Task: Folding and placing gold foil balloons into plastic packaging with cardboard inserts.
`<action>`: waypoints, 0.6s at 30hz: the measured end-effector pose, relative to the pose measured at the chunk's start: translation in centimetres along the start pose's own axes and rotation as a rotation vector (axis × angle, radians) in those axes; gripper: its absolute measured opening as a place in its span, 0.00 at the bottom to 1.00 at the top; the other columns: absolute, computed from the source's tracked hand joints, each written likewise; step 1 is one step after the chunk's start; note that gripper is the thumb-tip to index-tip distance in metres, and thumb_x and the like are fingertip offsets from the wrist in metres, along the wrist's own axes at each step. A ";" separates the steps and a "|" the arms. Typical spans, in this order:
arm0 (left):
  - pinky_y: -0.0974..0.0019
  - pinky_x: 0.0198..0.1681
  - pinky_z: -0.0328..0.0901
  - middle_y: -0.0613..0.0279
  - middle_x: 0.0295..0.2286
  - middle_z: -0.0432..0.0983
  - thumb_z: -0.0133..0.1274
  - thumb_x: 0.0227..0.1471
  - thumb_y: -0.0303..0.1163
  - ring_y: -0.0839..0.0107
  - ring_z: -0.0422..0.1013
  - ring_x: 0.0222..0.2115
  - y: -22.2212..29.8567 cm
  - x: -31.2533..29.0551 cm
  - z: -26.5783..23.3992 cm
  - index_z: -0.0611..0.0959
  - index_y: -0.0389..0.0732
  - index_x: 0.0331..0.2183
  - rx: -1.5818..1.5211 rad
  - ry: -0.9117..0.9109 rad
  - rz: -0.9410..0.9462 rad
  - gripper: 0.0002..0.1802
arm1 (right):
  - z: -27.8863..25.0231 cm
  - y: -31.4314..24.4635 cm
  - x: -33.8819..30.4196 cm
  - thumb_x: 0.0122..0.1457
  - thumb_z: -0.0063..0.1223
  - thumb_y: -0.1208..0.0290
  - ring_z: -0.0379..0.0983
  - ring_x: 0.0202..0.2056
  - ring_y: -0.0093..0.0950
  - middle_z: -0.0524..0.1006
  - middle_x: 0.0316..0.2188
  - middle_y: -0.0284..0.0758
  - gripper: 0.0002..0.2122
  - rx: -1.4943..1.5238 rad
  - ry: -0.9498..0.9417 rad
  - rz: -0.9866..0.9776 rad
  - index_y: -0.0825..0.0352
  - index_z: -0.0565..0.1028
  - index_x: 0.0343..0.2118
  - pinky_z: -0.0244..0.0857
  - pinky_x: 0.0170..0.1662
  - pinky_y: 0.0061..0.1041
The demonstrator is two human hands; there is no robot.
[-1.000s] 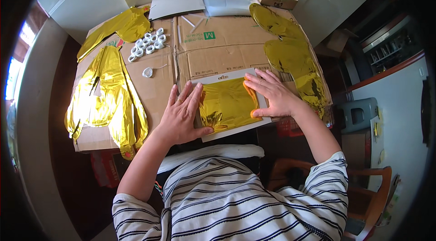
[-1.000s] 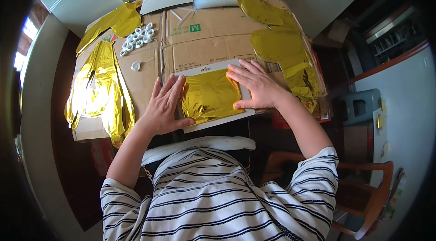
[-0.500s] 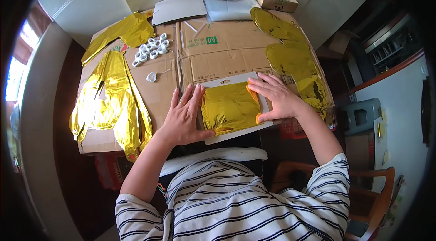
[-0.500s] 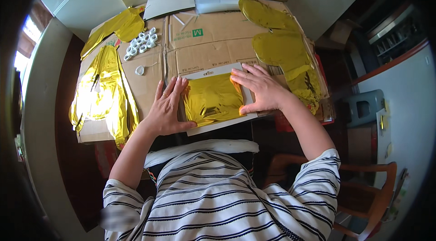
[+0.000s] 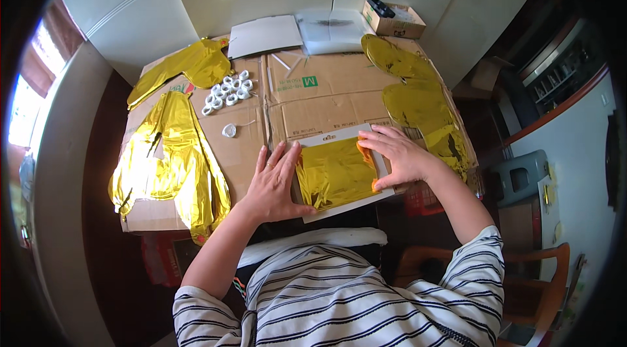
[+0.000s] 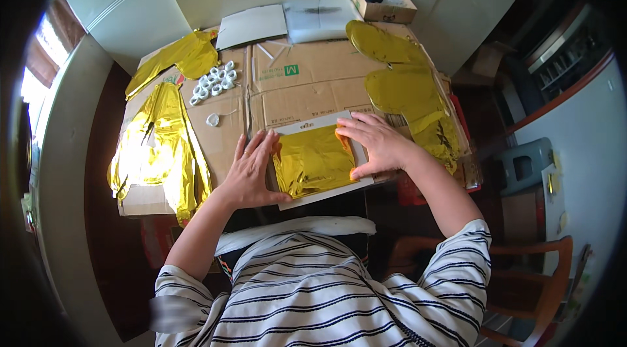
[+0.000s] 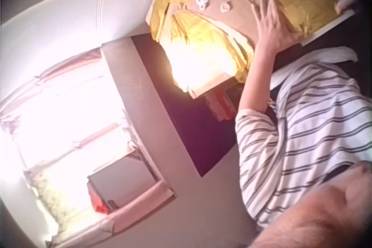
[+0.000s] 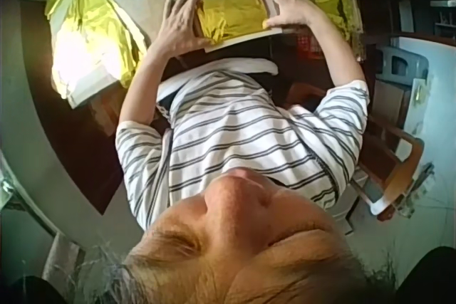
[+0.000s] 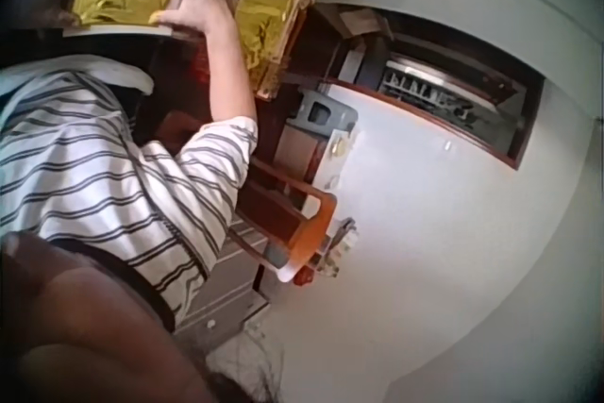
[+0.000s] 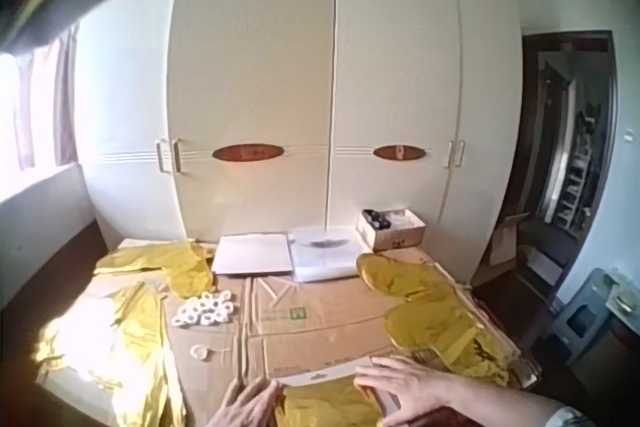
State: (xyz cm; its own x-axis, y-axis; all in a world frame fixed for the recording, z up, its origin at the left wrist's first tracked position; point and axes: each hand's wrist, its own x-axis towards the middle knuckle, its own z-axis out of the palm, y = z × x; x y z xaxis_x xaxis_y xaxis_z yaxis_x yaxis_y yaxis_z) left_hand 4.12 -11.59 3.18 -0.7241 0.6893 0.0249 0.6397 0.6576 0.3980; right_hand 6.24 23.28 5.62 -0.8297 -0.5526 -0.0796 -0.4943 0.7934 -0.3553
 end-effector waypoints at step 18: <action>0.43 0.70 0.31 0.41 0.66 0.46 0.70 0.30 0.65 0.51 0.40 0.69 -1.0 -0.4 -1.2 0.43 0.34 0.67 -0.156 0.032 0.048 0.78 | -2.5 0.0 1.3 0.44 0.72 0.52 0.57 0.65 0.37 0.65 0.63 0.42 0.43 0.221 0.020 0.084 0.64 0.65 0.62 0.52 0.67 0.36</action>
State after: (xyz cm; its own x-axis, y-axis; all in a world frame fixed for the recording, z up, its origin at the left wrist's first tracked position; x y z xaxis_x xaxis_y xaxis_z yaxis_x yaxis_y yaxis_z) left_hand 3.46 -12.82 3.85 -0.7035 0.7067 0.0756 0.6273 0.5674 0.5335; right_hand 4.49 23.19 7.85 -0.8714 -0.4804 -0.0996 -0.3568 0.7597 -0.5436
